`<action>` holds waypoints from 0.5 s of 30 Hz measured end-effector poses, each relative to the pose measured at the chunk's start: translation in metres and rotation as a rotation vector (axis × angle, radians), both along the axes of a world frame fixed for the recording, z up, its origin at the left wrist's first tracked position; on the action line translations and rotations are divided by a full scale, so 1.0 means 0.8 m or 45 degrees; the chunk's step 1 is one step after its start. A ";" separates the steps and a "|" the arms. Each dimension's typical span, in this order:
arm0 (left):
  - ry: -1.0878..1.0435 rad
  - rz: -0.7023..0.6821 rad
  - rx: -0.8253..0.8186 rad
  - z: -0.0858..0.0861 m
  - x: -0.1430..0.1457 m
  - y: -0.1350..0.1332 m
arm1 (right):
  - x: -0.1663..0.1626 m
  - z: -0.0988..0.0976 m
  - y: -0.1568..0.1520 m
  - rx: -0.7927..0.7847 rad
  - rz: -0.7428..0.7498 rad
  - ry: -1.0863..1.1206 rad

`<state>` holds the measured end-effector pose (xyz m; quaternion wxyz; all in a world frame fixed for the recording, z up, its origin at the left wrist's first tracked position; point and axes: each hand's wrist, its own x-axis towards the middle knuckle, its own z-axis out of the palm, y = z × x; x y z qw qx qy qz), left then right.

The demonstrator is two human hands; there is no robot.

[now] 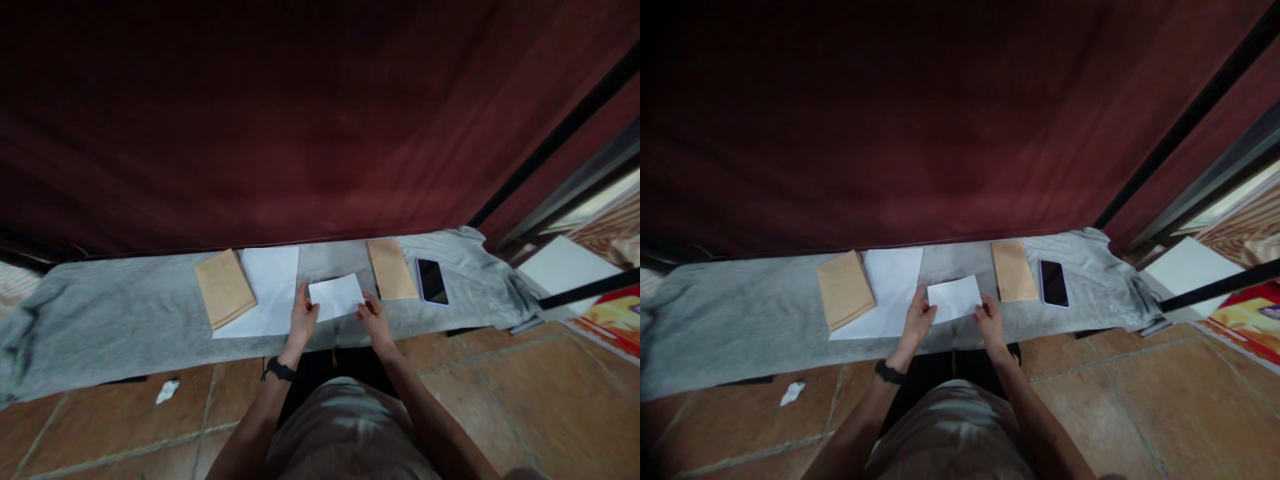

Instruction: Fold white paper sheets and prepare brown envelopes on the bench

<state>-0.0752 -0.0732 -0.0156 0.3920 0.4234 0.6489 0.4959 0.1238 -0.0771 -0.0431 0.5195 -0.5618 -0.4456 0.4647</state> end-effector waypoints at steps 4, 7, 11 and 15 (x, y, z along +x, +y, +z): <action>0.288 -0.045 0.014 -0.006 -0.007 0.008 | 0.013 -0.004 -0.007 0.200 0.059 -0.605; 0.412 -0.115 0.031 -0.009 -0.006 0.010 | 0.013 0.003 -0.015 0.382 0.127 -1.023; 0.623 -0.195 0.054 -0.008 -0.004 0.011 | 0.001 0.008 -0.024 0.601 0.451 -1.297; 0.937 -0.140 0.117 -0.005 0.006 -0.006 | -0.011 0.002 -0.031 0.622 0.583 -1.466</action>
